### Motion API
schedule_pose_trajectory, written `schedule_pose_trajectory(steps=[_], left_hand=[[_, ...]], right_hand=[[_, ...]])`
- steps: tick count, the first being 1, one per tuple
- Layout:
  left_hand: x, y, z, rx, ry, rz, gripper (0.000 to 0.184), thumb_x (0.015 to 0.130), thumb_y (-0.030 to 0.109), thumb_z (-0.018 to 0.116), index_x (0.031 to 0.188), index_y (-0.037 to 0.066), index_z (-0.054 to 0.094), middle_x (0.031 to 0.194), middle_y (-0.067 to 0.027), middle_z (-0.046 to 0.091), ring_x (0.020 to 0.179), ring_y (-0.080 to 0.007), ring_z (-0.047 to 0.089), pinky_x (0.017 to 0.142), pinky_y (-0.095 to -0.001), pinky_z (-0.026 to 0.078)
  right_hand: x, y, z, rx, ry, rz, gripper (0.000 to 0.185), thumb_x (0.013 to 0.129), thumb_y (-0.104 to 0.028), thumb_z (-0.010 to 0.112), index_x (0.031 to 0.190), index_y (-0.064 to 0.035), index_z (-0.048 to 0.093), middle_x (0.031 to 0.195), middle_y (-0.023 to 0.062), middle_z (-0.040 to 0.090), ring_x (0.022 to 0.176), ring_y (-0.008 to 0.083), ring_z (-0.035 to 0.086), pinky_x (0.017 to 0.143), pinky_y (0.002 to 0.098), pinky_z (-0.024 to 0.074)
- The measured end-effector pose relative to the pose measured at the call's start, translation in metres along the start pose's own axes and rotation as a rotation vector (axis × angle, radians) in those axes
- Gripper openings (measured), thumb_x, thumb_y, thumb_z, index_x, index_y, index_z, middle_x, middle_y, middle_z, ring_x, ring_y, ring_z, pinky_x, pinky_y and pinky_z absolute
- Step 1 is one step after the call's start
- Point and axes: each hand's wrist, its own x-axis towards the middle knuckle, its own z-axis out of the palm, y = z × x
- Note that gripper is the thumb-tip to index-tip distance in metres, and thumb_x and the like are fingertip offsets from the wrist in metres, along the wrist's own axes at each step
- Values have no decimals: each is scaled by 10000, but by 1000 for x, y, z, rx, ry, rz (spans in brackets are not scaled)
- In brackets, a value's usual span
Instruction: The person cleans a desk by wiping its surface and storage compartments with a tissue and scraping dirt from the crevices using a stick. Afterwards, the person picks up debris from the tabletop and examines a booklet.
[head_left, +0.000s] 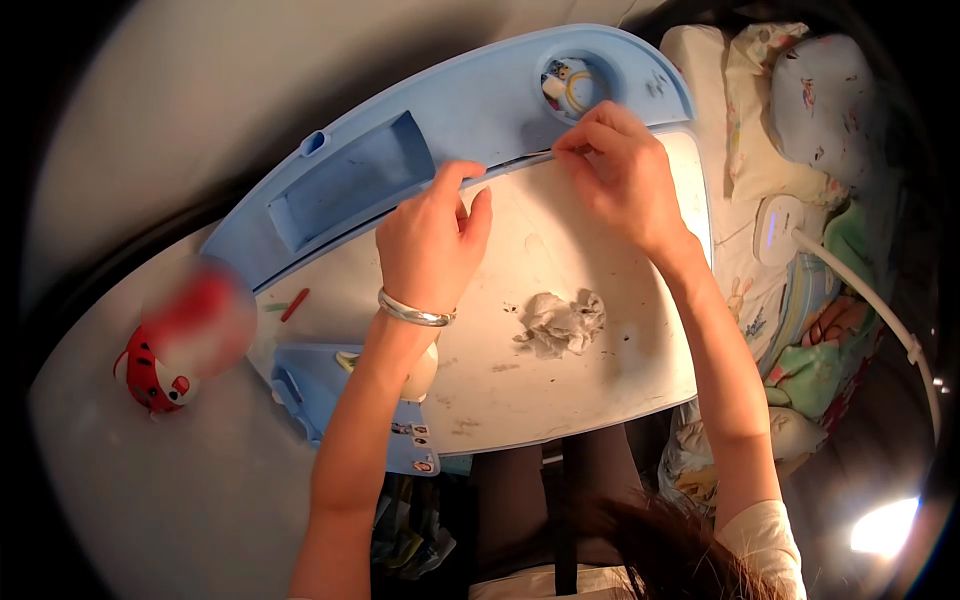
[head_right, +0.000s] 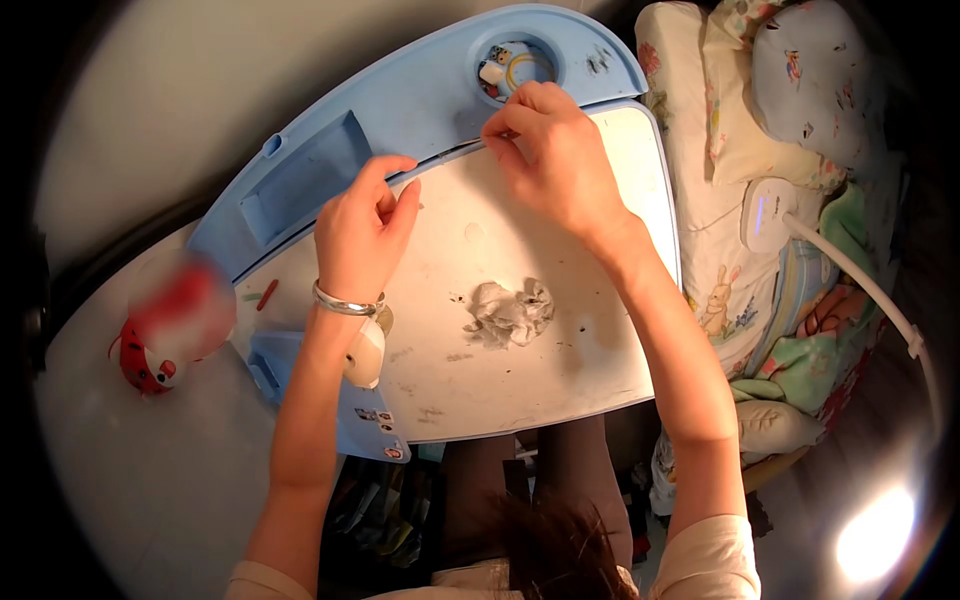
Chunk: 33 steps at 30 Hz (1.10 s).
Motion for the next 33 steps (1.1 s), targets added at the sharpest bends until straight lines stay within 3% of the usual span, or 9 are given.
schedule_pose_trajectory(steps=[8,14,20,26,33], left_hand=[[-3,4,5,100,-15,-23,193,838,184,645,1015,108,651,514,-41,540,453,-212,525,476,-335,406],[-7,-3,11,327,-28,109,403,837,184,621,1237,144,603,507,-50,542,438,-225,524,454,-346,404],[-22,12,12,666,-153,54,520,840,193,567,1355,158,504,449,-53,497,361,-232,480,393,-373,378],[-24,12,24,593,-148,18,633,809,170,560,1416,87,401,467,-53,512,371,-240,508,393,-382,405],[-26,13,28,502,-147,-19,708,793,135,561,1455,80,316,485,-83,521,385,-258,518,409,-387,425]], right_hand=[[6,-2,-3,-67,-23,-101,69,728,-13,652,796,-22,649,805,89,574,804,274,571,692,363,487],[4,6,9,-125,3,-147,95,698,-15,665,789,-42,659,793,73,574,787,260,567,694,360,484],[3,5,12,-79,12,-63,70,691,-22,675,757,-44,666,767,64,570,769,247,561,682,356,480],[3,5,15,-108,19,-110,73,685,-22,671,752,-51,666,756,62,562,770,251,563,683,365,477],[2,3,24,-91,29,-117,60,689,-44,678,741,-72,668,744,39,563,746,238,546,696,348,454]])
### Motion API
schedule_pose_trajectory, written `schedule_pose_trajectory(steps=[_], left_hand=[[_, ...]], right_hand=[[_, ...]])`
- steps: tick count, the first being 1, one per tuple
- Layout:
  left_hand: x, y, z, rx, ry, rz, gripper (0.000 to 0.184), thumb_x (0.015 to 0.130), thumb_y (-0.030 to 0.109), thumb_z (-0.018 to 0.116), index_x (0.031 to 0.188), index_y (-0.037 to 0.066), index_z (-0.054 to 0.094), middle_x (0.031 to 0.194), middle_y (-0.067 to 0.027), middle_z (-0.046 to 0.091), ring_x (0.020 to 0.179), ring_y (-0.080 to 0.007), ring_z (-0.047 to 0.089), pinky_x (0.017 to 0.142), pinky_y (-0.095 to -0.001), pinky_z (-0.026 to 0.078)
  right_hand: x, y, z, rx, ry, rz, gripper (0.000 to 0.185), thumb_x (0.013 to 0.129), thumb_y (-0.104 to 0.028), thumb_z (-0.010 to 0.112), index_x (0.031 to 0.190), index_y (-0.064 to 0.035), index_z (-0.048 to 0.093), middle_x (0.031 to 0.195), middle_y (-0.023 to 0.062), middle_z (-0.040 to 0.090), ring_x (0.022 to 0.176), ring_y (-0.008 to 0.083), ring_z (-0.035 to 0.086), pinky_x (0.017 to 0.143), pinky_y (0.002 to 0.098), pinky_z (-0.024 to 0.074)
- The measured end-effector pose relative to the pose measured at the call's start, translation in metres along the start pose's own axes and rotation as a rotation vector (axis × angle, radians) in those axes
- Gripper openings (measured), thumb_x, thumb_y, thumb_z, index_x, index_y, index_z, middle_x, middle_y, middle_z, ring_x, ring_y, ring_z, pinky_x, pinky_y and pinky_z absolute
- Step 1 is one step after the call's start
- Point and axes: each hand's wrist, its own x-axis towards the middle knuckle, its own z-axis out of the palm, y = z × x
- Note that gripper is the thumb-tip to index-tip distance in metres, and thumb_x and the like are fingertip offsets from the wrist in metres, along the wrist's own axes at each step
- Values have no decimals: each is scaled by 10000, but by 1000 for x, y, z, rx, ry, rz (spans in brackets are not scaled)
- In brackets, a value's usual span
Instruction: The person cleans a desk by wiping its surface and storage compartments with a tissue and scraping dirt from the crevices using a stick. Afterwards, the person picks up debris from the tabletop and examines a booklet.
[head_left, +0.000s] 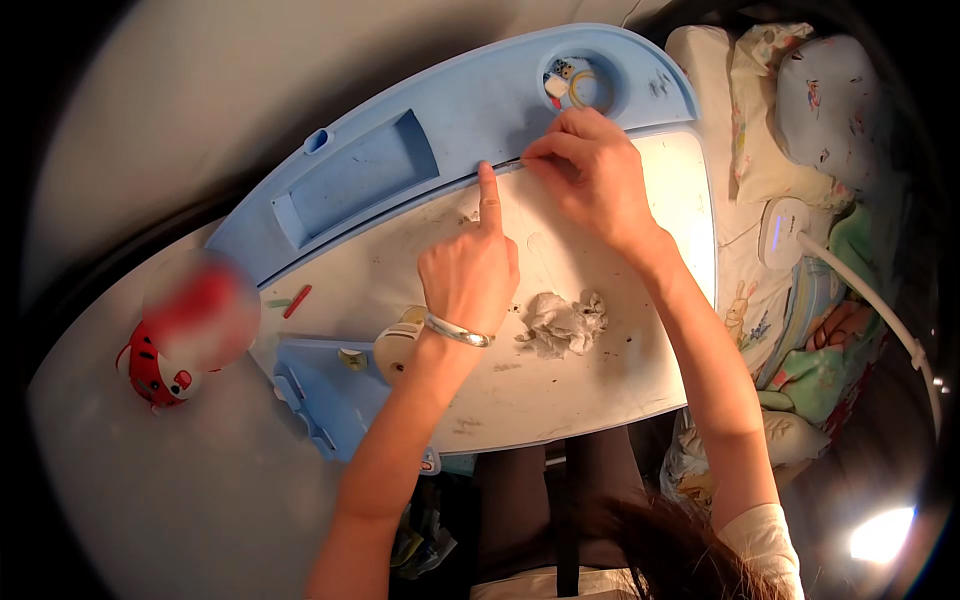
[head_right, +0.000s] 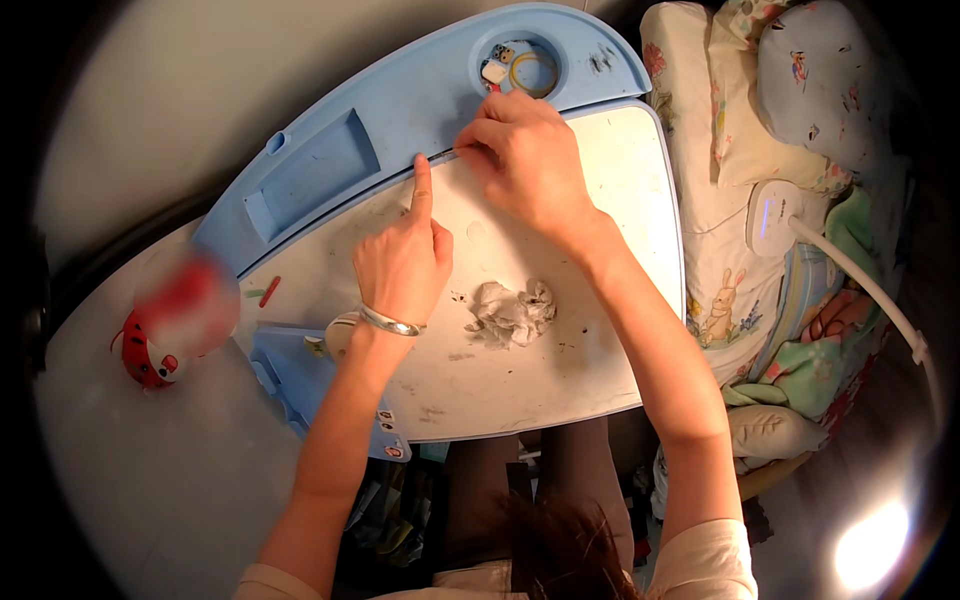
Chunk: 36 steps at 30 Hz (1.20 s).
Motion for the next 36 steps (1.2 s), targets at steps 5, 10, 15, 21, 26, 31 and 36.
schedule_pose_trajectory(steps=[5,10,15,21,26,31,36], left_hand=[[-3,1,3,-52,8,-13,740,783,104,560,1467,73,279,489,-89,523,388,-271,508,417,-394,427],[-4,2,4,-87,12,-33,742,772,80,555,1464,69,286,485,-85,517,383,-256,500,408,-383,418],[-4,0,6,-95,45,-19,746,766,89,563,1461,67,292,486,-82,525,389,-257,513,410,-383,421],[-4,-4,11,-176,125,-45,714,770,120,572,1441,59,334,468,-83,530,391,-274,533,417,-394,435],[-2,-1,10,-187,196,-57,611,775,121,576,1371,62,452,449,-80,515,378,-279,524,413,-398,436],[-3,5,4,-195,206,-102,477,801,93,570,1278,83,540,518,-67,563,435,-268,554,461,-398,448],[-3,5,5,-169,237,-91,445,799,89,574,1244,84,563,519,-65,559,435,-269,551,459,-393,445]], right_hand=[[-1,0,2,38,7,28,66,689,-37,682,739,-78,670,721,21,557,718,221,529,680,336,439],[-2,1,2,58,9,30,68,687,-31,685,740,-73,675,707,23,553,713,218,527,669,334,435],[-2,0,1,70,33,26,75,681,-26,692,740,-70,678,698,26,555,705,219,525,653,335,437],[-1,0,2,89,44,35,80,679,-22,695,742,-69,679,700,31,557,699,222,524,651,341,442],[0,0,1,94,42,32,76,685,-20,693,742,-67,676,698,31,558,702,222,528,643,339,451],[0,1,-4,165,3,93,65,697,-19,685,746,-58,672,731,46,571,729,233,552,655,334,472],[4,2,-8,83,-53,72,48,702,-36,676,745,-55,670,755,56,581,770,239,565,687,344,484]])
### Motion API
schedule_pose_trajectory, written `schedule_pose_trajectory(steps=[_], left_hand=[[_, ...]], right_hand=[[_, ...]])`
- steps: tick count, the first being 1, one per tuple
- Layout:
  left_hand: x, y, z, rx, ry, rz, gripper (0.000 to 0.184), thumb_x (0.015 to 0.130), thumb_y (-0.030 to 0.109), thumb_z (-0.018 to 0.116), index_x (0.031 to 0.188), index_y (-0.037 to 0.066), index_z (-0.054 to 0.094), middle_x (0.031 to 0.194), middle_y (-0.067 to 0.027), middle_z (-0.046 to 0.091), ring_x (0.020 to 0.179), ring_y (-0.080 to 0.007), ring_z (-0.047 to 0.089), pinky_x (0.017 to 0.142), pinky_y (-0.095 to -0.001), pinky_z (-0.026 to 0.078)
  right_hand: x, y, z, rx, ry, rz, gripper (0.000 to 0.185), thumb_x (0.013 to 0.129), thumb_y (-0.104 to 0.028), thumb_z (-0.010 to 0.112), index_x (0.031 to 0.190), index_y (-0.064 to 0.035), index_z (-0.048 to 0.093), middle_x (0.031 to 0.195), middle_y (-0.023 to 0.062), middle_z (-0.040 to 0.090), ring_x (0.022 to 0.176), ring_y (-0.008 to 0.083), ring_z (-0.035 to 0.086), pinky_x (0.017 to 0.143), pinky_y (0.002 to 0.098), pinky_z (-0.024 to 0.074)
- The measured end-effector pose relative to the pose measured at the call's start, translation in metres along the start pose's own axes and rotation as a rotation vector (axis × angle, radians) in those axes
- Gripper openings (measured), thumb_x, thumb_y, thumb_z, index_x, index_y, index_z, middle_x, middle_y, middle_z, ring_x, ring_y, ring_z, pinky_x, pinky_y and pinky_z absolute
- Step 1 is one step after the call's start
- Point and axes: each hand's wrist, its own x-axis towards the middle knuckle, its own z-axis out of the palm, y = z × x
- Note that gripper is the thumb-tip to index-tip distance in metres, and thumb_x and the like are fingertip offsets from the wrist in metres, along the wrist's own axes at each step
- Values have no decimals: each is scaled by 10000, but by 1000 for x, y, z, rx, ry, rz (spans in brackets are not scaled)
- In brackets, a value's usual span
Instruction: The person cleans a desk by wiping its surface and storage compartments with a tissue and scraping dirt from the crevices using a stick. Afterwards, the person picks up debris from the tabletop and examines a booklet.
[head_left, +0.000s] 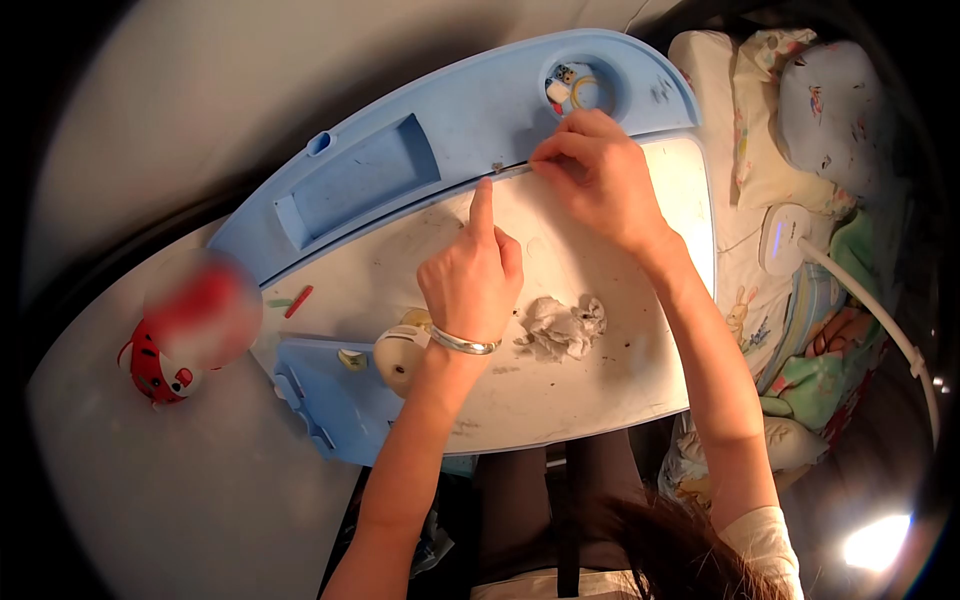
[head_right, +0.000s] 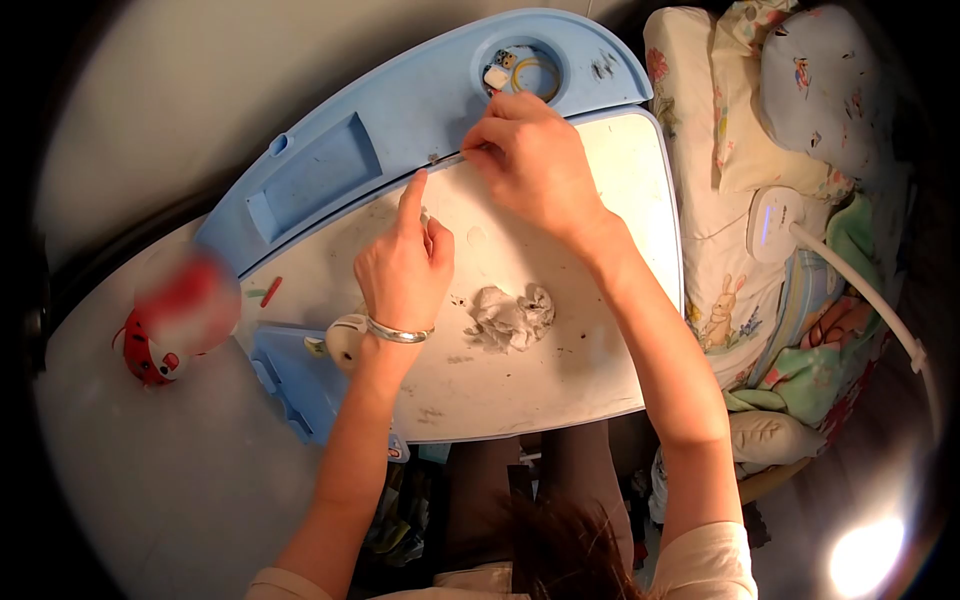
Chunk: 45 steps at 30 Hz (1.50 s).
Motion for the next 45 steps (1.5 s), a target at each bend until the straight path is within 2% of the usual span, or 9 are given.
schedule_pose_trajectory(steps=[8,11,14,17,29,41,45], left_hand=[[-1,-1,1,-35,10,-35,414,800,90,597,1213,101,598,527,-44,559,422,-244,533,468,-369,453],[6,0,-3,-159,142,-28,357,801,99,652,1158,110,635,683,-42,613,561,-221,585,530,-358,477],[20,-5,-4,-90,264,88,296,774,102,705,1068,110,672,858,-43,619,756,-225,602,638,-354,494],[33,-17,-2,-67,214,160,276,733,90,733,1004,93,683,934,-49,605,864,-244,585,718,-357,489],[56,-28,-8,-284,114,236,297,673,59,770,960,71,691,876,-51,616,805,-242,587,706,-337,489],[67,-34,2,-368,130,323,247,678,82,781,911,67,700,836,-35,623,752,-201,596,638,-310,497],[71,-33,3,-366,147,370,208,681,72,778,874,67,702,826,-33,621,732,-189,599,615,-296,503]], right_hand=[[2,-5,4,-98,-6,-19,32,694,-63,685,720,-74,669,740,29,586,760,225,549,690,342,474],[2,-5,4,-39,-1,5,37,692,-64,694,719,-74,671,733,28,587,755,223,551,683,344,473],[2,-4,5,-32,-1,14,41,692,-60,697,722,-71,673,723,29,585,745,222,551,673,343,473],[2,-5,4,-21,1,19,41,694,-54,695,727,-69,676,718,29,585,740,223,554,664,344,474],[3,-3,4,12,17,42,42,705,-45,686,740,-69,681,732,31,592,748,220,570,656,343,486],[6,0,-5,227,27,153,77,753,-16,675,825,-29,698,795,74,605,793,213,610,639,300,537],[5,0,-10,224,10,189,76,756,-18,677,828,-27,699,801,77,601,763,213,607,638,296,530]])
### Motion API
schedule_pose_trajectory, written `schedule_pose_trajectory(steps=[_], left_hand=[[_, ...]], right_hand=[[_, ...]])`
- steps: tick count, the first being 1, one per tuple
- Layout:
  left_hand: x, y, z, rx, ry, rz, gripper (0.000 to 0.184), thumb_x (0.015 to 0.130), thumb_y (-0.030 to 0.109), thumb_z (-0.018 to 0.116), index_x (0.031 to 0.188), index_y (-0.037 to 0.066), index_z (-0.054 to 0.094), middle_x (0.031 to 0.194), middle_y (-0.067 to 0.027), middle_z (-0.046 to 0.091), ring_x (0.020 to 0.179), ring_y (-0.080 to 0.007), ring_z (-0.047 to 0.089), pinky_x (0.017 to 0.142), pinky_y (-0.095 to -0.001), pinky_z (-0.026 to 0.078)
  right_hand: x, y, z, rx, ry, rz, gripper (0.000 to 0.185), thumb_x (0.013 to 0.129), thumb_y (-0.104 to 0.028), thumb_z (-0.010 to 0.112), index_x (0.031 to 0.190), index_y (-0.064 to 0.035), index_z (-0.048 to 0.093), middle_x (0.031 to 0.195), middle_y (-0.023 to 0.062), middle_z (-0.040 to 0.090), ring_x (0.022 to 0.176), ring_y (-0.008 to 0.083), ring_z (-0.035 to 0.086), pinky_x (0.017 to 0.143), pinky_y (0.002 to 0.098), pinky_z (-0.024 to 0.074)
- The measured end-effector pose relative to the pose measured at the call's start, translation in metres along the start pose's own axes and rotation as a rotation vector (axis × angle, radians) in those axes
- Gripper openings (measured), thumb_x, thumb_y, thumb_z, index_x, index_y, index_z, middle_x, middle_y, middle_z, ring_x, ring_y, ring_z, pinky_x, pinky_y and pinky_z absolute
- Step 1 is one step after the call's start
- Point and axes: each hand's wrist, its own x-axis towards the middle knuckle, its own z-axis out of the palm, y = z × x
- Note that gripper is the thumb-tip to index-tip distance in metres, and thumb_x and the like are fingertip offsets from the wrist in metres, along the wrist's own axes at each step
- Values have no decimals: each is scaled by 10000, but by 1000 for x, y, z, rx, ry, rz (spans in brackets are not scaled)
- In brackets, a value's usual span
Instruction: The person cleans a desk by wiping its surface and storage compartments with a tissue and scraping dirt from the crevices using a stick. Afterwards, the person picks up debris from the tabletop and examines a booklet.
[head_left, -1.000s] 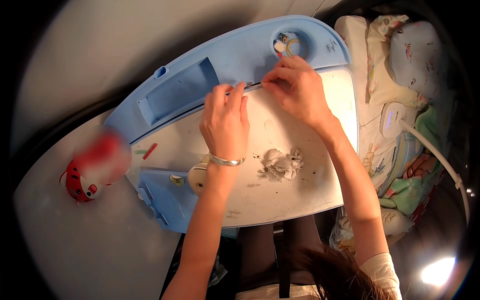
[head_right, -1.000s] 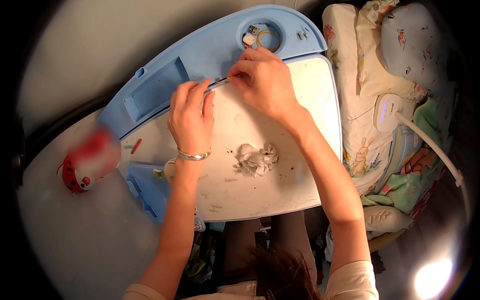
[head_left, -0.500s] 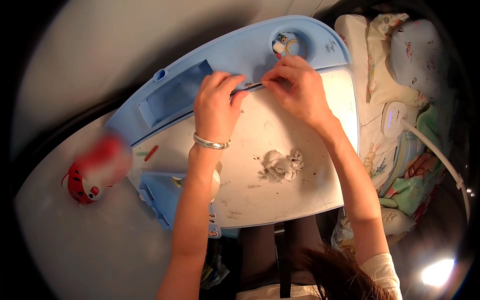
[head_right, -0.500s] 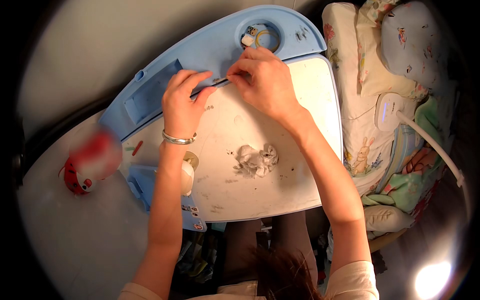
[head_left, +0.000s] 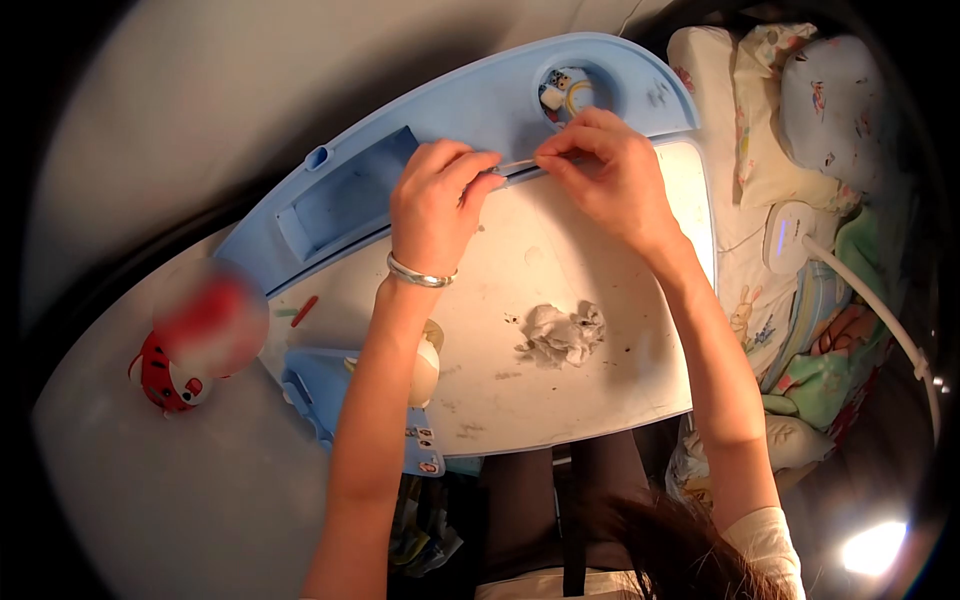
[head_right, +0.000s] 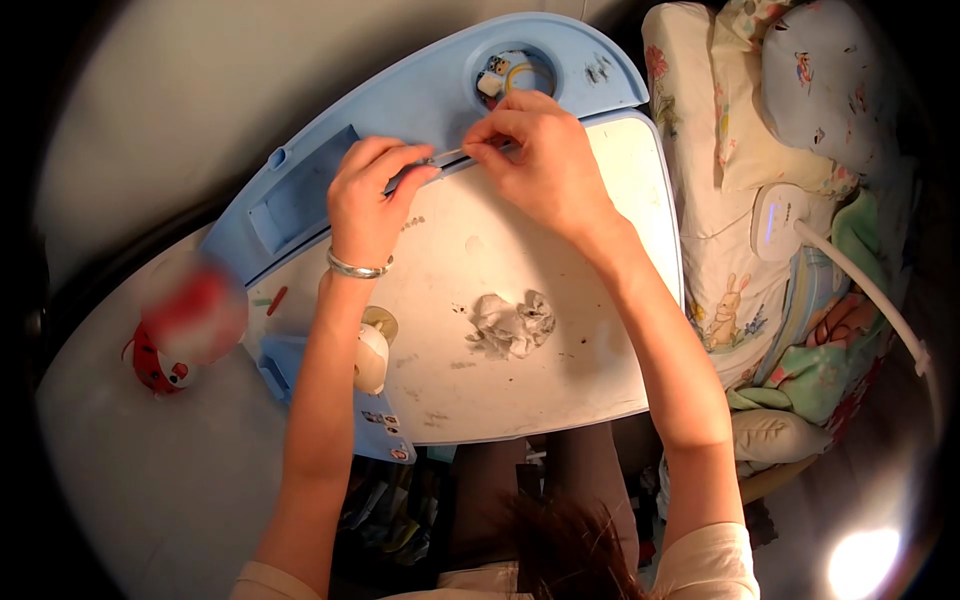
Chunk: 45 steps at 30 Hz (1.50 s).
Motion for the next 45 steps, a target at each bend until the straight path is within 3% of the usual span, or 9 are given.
schedule_pose_trajectory(steps=[8,14,21,24,28,34,37,40,45], left_hand=[[2,-5,4,-123,-21,-76,120,699,16,748,797,62,695,766,-33,612,695,-168,588,577,-280,497],[6,-9,5,-126,-48,-101,82,717,3,736,758,26,669,767,-34,627,689,-140,590,588,-259,490],[2,20,-50,-590,168,-590,52,791,-7,694,833,-3,664,777,-12,638,718,-71,556,694,-216,454],[-30,64,-96,-878,270,-734,64,780,-28,683,833,-22,648,832,-57,655,765,-118,593,753,-255,487],[-116,112,-124,-1163,394,-646,54,812,-48,618,818,6,618,904,-90,623,857,-144,566,780,-263,448],[-311,186,-96,-1055,516,-942,110,779,-113,640,838,-22,627,899,-91,627,836,-146,599,779,-266,494],[-417,229,-71,-1010,584,-1180,95,794,-100,651,854,-30,632,871,-61,633,800,-120,613,751,-249,511],[-525,274,-32,-1061,850,-1394,78,809,-75,651,868,-24,639,864,-53,639,809,-120,620,754,-240,506],[-690,333,43,-927,1100,-1818,120,807,78,728,889,10,673,854,-54,688,789,-117,642,744,-245,511]], right_hand=[[-7,2,-7,75,18,86,52,781,-36,688,827,-14,698,795,68,599,707,182,602,644,285,519],[-7,3,-9,185,9,138,46,809,-49,694,831,-9,697,790,22,586,690,92,554,625,218,448],[-27,-7,-23,466,16,451,67,841,-94,704,862,-36,677,779,-50,591,706,27,482,656,182,388],[-49,-20,-23,474,-26,434,56,845,-82,697,846,-34,668,781,-47,577,718,30,476,677,183,382],[-92,-65,-17,488,-98,331,31,840,7,663,816,-6,646,837,4,564,752,74,498,693,203,392],[-196,-120,21,401,-402,272,77,814,26,671,770,-14,622,811,20,535,740,101,495,667,223,403],[-273,-128,64,365,-656,334,80,792,62,679,792,-15,653,839,35,555,760,106,542,683,218,429],[-361,-118,115,287,-948,347,70,783,52,695,817,-7,676,852,31,577,734,82,539,649,198,424],[-493,-95,183,41,-1305,328,68,779,-21,726,827,-6,680,826,27,607,717,75,572,627,200,443]])
